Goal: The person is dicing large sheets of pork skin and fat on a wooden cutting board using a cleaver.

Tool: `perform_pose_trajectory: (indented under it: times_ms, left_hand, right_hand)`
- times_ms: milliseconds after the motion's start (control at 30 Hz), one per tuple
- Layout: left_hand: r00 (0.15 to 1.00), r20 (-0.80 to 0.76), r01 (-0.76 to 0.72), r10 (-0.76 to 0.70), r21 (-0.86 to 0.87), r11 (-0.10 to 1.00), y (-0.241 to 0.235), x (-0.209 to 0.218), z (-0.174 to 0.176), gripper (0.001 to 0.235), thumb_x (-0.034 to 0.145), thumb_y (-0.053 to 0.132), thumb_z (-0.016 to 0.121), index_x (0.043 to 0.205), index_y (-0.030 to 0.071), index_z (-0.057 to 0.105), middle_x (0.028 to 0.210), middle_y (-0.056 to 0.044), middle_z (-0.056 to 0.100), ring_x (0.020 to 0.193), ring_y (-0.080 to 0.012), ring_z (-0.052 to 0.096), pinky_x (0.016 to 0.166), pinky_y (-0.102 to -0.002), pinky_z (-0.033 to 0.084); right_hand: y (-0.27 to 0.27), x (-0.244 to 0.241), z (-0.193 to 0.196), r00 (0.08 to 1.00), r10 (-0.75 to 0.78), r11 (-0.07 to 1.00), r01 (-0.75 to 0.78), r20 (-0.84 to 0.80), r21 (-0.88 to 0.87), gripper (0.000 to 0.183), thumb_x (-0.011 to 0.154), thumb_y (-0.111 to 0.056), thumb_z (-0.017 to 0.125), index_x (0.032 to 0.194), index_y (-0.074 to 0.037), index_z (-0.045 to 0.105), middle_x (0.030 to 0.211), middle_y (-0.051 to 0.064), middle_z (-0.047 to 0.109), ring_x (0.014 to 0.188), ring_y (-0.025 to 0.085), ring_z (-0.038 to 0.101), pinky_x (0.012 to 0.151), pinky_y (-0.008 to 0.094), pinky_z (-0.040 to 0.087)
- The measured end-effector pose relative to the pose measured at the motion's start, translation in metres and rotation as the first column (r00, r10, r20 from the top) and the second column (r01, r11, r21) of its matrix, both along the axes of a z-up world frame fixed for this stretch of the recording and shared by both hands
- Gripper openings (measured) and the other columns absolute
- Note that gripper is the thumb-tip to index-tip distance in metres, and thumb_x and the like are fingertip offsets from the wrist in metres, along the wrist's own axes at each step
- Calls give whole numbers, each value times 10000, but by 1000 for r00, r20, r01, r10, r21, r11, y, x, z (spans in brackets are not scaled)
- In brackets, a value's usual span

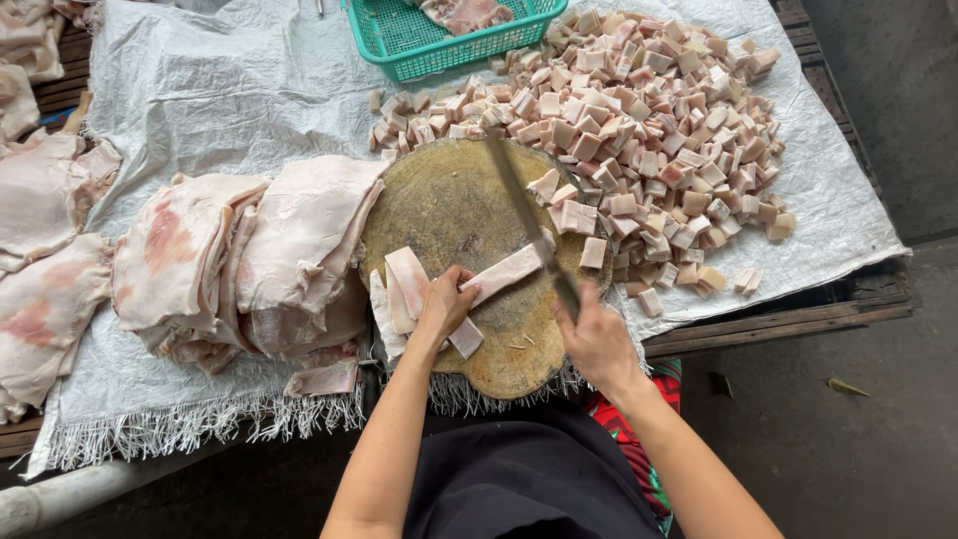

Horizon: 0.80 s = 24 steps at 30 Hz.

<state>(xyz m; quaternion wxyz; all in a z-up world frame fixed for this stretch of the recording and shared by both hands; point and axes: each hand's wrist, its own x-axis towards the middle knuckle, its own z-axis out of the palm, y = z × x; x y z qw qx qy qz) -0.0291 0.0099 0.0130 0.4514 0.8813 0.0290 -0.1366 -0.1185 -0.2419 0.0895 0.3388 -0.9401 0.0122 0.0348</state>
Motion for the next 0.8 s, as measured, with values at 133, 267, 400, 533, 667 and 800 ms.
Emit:
perform_pose_trajectory:
  times_ms: [133, 267, 400, 533, 667, 800]
  left_hand:
    - [1000, -24, 2, -2, -1, 1000, 4, -2, 4, 311, 891, 232, 706, 1086, -9, 678, 1051, -219, 747, 1015, -334, 713, 906, -425, 535]
    - [1000, -20, -7, 7, 1, 1000, 5, -3, 4, 311, 898, 227, 708, 1099, -8, 676, 1061, -210, 739, 1010, -317, 709, 916, -424, 529]
    - [996, -86, -37, 29, -100, 994, -7, 2, -1, 295, 901, 201, 701, 1122, 9, 672, 990, -167, 764, 805, -266, 733, 732, -389, 576]
    - [999, 26, -30, 33, -141, 990, -22, 10, -12, 257, 913, 146, 705, 1127, 5, 681, 939, -150, 765, 655, -194, 729, 603, -333, 584]
    - [998, -42, -47, 43, -113, 992, -18, 13, -17, 277, 908, 177, 706, 1135, 21, 675, 947, -155, 765, 706, -228, 738, 633, -363, 585]
    - [998, 51, -27, 27, -8, 1000, -13, 8, -20, 297, 884, 229, 730, 1107, 36, 699, 981, -175, 762, 876, -303, 725, 770, -421, 556]
  right_hand:
    - [-10, 8, -32, 983, 25, 990, -49, -182, -129, 379, 1071, -379, 534, 1172, -23, 451, 622, 163, 657, 555, 290, 662, 515, 445, 541]
    - [-24, 8, 10, 863, -134, 959, 236, -487, 156, 391, 982, -398, 569, 1145, -44, 560, 677, 222, 661, 520, 287, 677, 469, 462, 567]
    - [-22, 12, 52, 966, -119, 979, 153, -231, 135, 392, 1004, -400, 545, 1134, -31, 564, 641, 86, 695, 491, 226, 702, 450, 405, 543]
    - [-14, 10, 76, 993, -102, 965, 85, 60, 248, 366, 1024, -364, 533, 1169, -28, 516, 639, 97, 674, 506, 199, 711, 437, 385, 561]
    - [-4, 4, 29, 981, -53, 983, 18, 188, 183, 367, 1045, -338, 504, 1230, -23, 465, 634, 146, 665, 496, 250, 689, 454, 427, 540]
    - [1, 7, -31, 995, 45, 988, -58, -92, -146, 360, 1062, -369, 565, 1135, -32, 465, 685, 213, 682, 618, 407, 686, 562, 501, 545]
